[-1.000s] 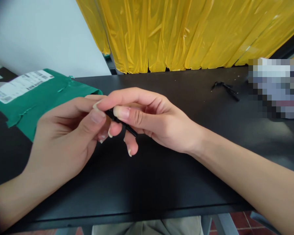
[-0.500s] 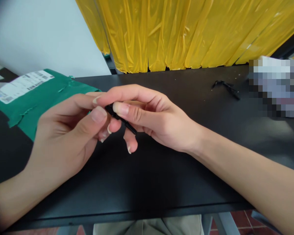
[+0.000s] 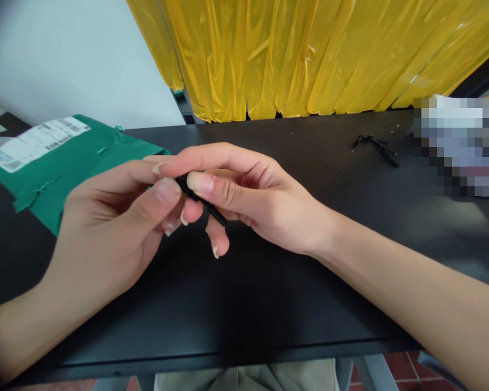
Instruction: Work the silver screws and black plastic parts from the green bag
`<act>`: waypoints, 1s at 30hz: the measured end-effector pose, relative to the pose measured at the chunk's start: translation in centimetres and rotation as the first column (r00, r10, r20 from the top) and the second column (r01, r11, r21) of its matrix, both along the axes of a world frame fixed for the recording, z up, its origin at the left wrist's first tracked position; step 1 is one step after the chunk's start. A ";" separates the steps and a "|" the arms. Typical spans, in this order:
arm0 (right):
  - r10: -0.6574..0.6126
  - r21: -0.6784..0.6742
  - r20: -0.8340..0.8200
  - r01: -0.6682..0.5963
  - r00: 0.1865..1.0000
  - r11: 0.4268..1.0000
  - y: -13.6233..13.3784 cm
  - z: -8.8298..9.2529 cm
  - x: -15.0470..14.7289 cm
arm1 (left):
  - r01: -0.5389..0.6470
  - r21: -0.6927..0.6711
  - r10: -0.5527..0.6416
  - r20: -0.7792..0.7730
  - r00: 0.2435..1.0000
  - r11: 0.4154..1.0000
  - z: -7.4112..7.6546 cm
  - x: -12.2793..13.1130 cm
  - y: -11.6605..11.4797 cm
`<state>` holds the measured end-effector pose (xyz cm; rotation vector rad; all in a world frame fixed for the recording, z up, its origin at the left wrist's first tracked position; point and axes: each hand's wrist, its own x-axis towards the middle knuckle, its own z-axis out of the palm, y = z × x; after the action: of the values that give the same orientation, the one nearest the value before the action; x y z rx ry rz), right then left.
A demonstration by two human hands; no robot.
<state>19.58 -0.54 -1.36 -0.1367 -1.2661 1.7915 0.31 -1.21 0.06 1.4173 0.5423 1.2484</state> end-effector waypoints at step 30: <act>-0.052 -0.118 0.075 0.060 0.996 0.991 -0.9 1.0 -0.5 | -0.153 0.066 0.160 -0.125 0.979 0.986 0.5 -0.2 -0.3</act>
<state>19.13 -1.43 -0.33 -0.3040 -1.1929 1.8284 0.09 -1.53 0.56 1.5349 0.7246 1.3100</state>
